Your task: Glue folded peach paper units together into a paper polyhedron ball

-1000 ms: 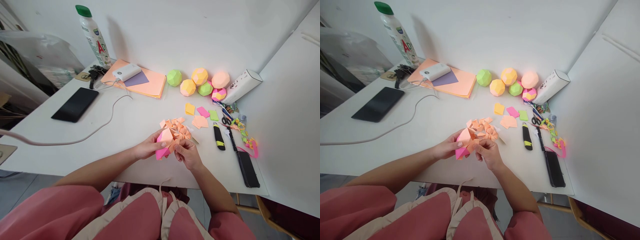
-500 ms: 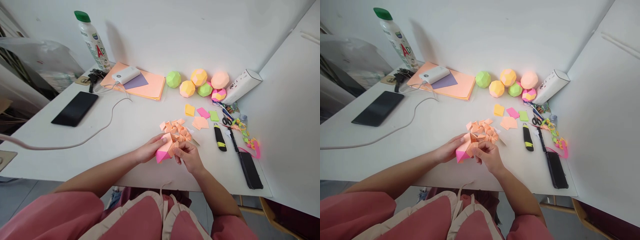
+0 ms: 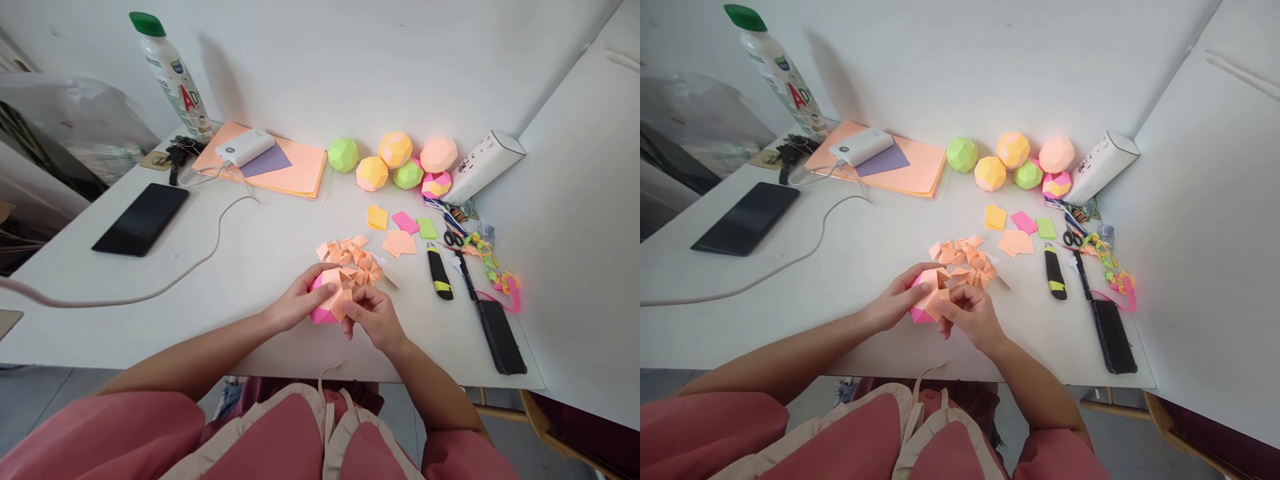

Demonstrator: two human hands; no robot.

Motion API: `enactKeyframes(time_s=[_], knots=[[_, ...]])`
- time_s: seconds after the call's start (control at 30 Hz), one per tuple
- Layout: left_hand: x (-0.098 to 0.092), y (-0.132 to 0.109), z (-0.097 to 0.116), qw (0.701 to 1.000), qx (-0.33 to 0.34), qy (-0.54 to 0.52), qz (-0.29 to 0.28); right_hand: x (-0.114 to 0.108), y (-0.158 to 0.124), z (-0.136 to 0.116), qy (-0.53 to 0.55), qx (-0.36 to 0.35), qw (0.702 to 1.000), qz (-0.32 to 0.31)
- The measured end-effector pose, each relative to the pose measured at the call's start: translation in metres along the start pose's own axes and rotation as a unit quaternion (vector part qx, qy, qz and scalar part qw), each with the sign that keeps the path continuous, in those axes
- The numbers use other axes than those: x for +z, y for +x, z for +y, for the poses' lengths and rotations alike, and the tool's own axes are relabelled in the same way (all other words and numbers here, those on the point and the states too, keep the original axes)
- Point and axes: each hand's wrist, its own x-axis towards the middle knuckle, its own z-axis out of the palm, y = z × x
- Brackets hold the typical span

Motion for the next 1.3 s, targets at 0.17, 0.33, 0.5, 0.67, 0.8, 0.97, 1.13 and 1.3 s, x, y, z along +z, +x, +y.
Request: enactKeyframes(time_s=[0.17,0.33,0.5,0.67,0.8,0.97,1.13,1.3], knots=[[0.0016,-0.0025,0.0003,0.998,0.014,0.042,0.034,-0.0010,0.0008,0.0019,0.001,-0.002,1.000,0.006],[0.0043,-0.0042,0.0022,0.996,0.026,0.061,0.054,-0.0010,0.0019,0.0016,-0.006,0.005,1.000,0.005],[0.0047,-0.0043,0.0021,0.994,0.042,0.082,0.063,-0.0004,0.0030,-0.0001,-0.014,0.005,1.000,0.007],[0.0048,-0.0051,0.0020,0.993,0.049,0.087,0.069,-0.0022,0.0038,0.0018,-0.014,0.006,1.000,-0.010],[0.0048,-0.0056,0.0010,0.992,0.044,0.099,0.063,-0.0036,0.0041,0.0036,0.000,0.006,1.000,-0.024],[0.0048,-0.0051,-0.0005,0.991,0.045,0.114,0.055,-0.0038,0.0045,0.0037,0.005,0.013,1.000,-0.025],[0.0049,-0.0051,-0.0004,0.990,0.038,0.126,0.049,-0.0045,0.0048,0.0039,0.002,0.012,0.999,-0.031],[0.0048,-0.0053,0.0009,0.990,0.033,0.129,0.041,-0.0058,0.0054,0.0049,0.003,0.018,0.999,-0.033]])
